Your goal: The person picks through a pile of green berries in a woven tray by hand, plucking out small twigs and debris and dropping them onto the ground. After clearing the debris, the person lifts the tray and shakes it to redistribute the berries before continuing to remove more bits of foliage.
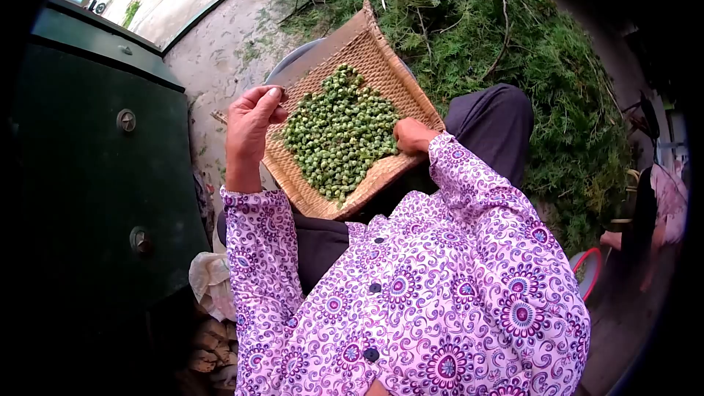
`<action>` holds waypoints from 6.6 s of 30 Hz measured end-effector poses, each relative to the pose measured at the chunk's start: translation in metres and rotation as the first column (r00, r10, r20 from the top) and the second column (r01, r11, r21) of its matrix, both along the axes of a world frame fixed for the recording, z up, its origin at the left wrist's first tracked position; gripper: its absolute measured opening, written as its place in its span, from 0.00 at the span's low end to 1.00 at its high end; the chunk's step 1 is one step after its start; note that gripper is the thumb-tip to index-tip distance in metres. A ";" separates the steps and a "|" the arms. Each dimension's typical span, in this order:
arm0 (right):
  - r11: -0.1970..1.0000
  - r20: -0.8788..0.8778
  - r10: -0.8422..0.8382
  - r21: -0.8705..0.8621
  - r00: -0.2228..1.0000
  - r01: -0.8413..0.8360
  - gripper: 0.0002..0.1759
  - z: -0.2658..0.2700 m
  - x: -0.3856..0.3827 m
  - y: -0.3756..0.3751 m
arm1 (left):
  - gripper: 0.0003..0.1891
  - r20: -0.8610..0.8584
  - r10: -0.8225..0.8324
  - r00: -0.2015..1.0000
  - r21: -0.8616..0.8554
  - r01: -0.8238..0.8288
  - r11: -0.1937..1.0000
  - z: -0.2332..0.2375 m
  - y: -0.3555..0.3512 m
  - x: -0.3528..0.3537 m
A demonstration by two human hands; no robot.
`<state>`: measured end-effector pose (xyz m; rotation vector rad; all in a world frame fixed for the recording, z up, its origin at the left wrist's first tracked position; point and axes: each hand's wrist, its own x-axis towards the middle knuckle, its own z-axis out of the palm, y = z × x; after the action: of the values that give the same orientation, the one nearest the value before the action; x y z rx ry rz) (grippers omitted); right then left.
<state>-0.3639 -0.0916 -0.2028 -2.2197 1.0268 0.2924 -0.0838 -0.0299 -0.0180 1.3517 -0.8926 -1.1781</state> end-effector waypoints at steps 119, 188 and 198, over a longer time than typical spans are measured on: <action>0.872 0.079 0.266 -0.446 0.961 -0.205 0.15 -0.004 0.079 0.010 | 0.11 0.209 0.007 0.978 0.000 -0.008 1.000 -0.008 0.047 0.035; 0.739 0.271 0.667 -0.353 0.693 -0.573 0.10 0.014 0.159 0.095 | 0.09 0.338 -0.032 0.941 0.026 0.024 0.999 -0.015 0.038 0.026; 0.673 -0.139 0.603 -0.439 0.785 -0.595 0.10 0.017 0.147 0.048 | 0.12 0.324 0.034 0.945 0.030 -0.046 0.998 -0.011 0.043 0.030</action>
<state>-0.2164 -0.0439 -0.1857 -2.9660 0.3153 0.3333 -0.0539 0.0134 -0.0293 1.6164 -1.0729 -0.9595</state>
